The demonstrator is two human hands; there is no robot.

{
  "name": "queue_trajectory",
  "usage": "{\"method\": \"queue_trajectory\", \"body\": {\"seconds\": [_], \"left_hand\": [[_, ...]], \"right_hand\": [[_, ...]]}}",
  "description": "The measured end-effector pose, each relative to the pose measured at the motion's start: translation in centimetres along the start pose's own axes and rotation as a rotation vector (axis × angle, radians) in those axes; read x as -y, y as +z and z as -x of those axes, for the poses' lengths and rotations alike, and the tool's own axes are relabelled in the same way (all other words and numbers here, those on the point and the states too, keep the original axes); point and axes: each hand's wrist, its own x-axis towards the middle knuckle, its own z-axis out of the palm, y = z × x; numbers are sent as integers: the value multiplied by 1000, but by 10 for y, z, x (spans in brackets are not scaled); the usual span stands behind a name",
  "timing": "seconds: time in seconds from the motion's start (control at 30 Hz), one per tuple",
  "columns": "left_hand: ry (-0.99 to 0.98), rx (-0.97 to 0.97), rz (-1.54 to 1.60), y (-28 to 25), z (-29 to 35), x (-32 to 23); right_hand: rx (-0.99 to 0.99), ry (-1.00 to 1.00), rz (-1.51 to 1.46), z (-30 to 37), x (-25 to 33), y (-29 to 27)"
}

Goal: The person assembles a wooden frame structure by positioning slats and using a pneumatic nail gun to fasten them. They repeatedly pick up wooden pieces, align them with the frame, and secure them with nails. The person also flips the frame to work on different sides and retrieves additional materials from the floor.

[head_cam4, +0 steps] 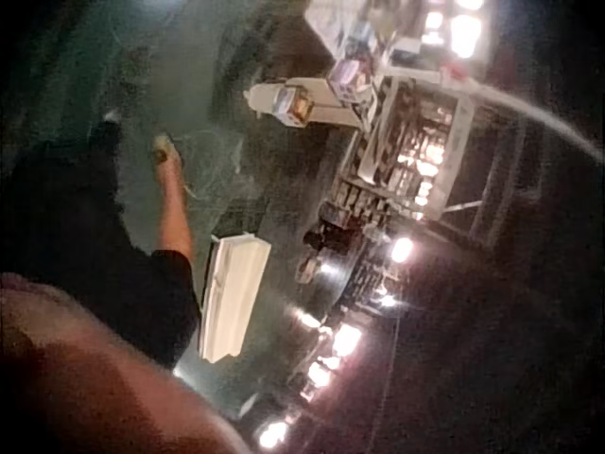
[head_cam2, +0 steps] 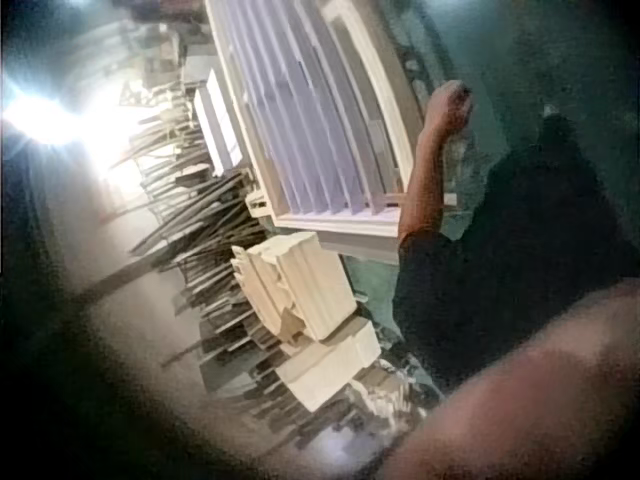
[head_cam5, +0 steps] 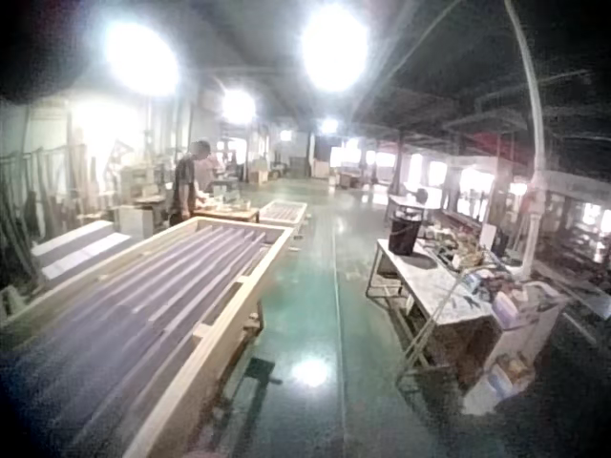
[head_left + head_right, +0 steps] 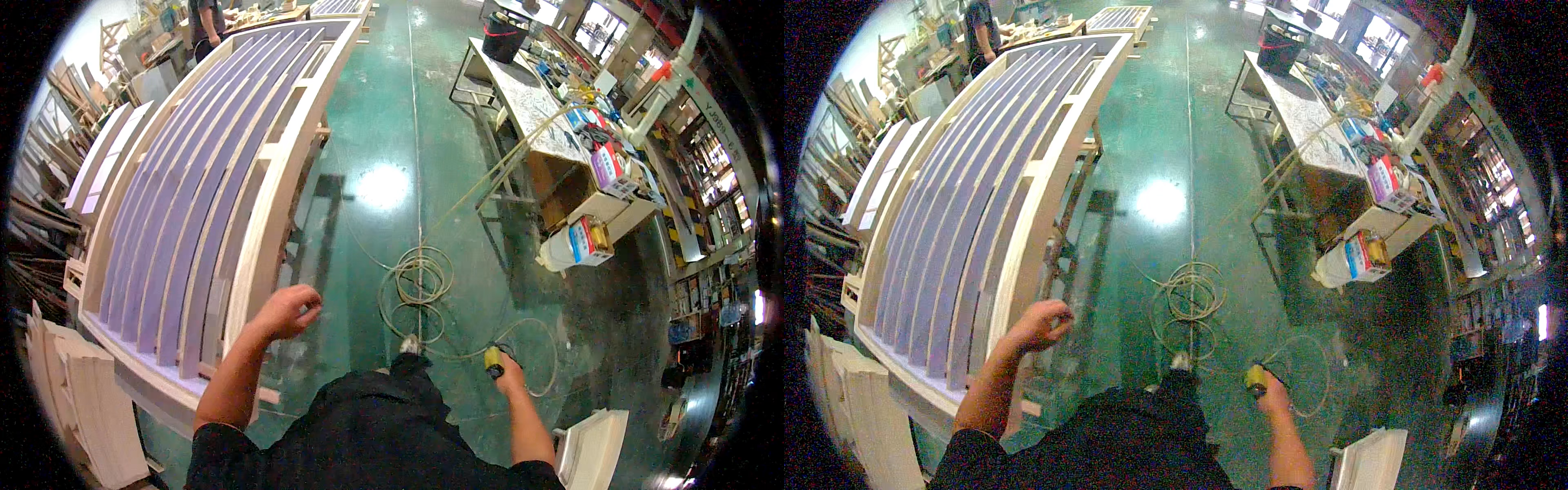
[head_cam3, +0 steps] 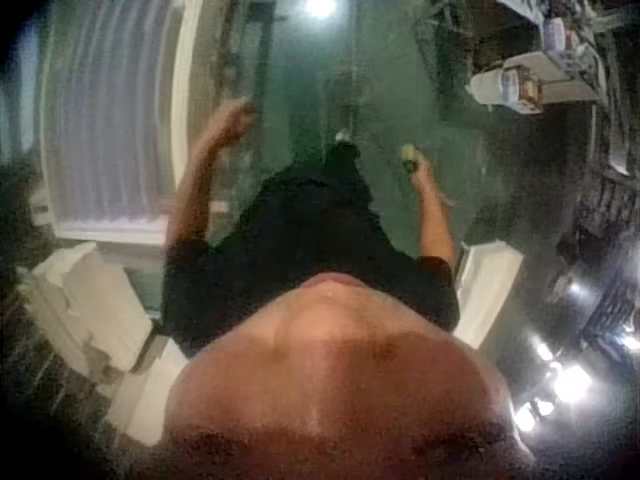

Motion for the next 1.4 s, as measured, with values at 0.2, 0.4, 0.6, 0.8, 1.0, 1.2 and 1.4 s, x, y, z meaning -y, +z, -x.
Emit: {"method": "queue_trajectory", "body": {"seconds": [0.2,0.4,0.6,0.8,1.0,1.2,1.4], "left_hand": [[-333,115,259,112,-110,60],[-786,89,291,226,-127,210],[-856,-41,445,183,-276,285],[-605,100,392,45,-548,266],[-205,111,583,-4,-740,251],[-348,263,287,6,-805,353],[-1023,464,250,39,-807,433]], "right_hand": [[116,-239,-244,-196,47,-21],[449,85,-556,-384,183,-64],[287,146,-937,-592,292,-117],[75,217,-1199,-779,330,-205],[-310,188,-708,-958,200,-264],[-336,505,-247,-1076,127,-316],[-608,329,349,-1146,-83,-370]]}}
